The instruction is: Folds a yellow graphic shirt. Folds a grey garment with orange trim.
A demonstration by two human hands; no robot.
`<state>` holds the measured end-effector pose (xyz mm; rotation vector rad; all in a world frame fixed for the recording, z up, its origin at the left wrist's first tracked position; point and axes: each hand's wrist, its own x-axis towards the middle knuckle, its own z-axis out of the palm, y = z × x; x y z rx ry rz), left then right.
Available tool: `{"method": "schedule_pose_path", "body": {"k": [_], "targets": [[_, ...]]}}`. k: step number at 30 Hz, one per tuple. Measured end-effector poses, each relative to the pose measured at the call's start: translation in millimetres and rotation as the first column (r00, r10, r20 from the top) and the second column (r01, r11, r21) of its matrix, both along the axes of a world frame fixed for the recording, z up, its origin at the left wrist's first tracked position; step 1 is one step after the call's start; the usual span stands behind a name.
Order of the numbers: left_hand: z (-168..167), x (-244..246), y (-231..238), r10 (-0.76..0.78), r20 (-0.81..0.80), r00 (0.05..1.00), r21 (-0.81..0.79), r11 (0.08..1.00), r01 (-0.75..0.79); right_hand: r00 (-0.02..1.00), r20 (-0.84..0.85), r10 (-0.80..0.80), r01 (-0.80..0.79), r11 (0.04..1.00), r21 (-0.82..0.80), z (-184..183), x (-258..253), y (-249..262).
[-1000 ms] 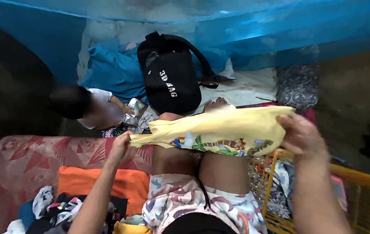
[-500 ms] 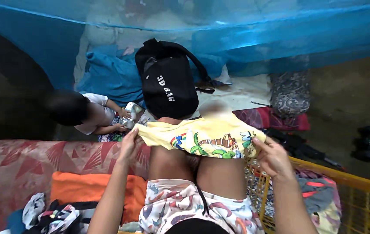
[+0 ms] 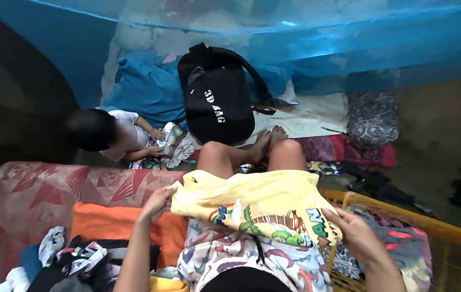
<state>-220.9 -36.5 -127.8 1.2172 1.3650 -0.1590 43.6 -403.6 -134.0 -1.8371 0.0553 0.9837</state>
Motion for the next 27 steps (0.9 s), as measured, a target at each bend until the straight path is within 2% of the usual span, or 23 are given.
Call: {"method": "schedule_pose_path", "body": {"k": [4,7,10,13,15,16,19,22,25,27], "targets": [[-7.4,-11.3,-8.7,0.064,0.071,0.995,-0.044,0.997,-0.061,0.999,0.047,0.002,-0.004,0.999,0.048,-1.5,-5.9,-10.1],[4.7,-14.5,-3.2,0.074,0.255,0.964,-0.020,0.997,-0.071,0.984,0.164,0.063,-0.082,0.990,0.113,11.1,-1.1,-1.4],[14.5,-16.5,7.6,0.056,0.464,0.884,0.064,0.993,-0.096,0.964,0.265,-0.036,-0.045,0.955,0.294,31.1,3.7,11.0],[18.7,-12.3,15.2,0.119,0.613,0.781,0.061,0.979,-0.197,0.940,0.321,-0.113,-0.028,0.914,0.405,47.2,11.3,18.0],[18.4,-6.7,14.0,0.177,0.599,0.781,0.048,0.966,-0.255,0.948,0.287,-0.137,0.011,0.917,0.399,50.2,12.6,18.5],[16.6,-4.0,11.8,0.199,0.548,0.812,0.047,0.963,-0.267,0.957,0.255,-0.139,0.040,0.933,0.358,47.4,11.3,17.5],[2.4,1.9,6.8,0.187,0.315,0.931,0.058,0.975,-0.215,0.982,0.175,-0.072,0.051,0.991,0.122,22.9,4.5,10.9],[-19.5,7.3,2.6,0.179,0.246,0.953,0.107,0.972,-0.210,0.996,0.090,0.009,-0.005,0.999,-0.046,-11.1,-2.3,1.2],[-31.5,10.4,3.7,0.103,0.271,0.957,0.098,0.986,-0.134,0.997,0.025,-0.071,0.072,0.997,-0.019,-21.3,-5.7,0.6],[-35.2,11.1,7.3,0.089,0.326,0.941,-0.011,0.996,-0.091,0.997,-0.014,-0.077,0.078,0.997,0.014,-17.9,-4.3,4.9]]}}
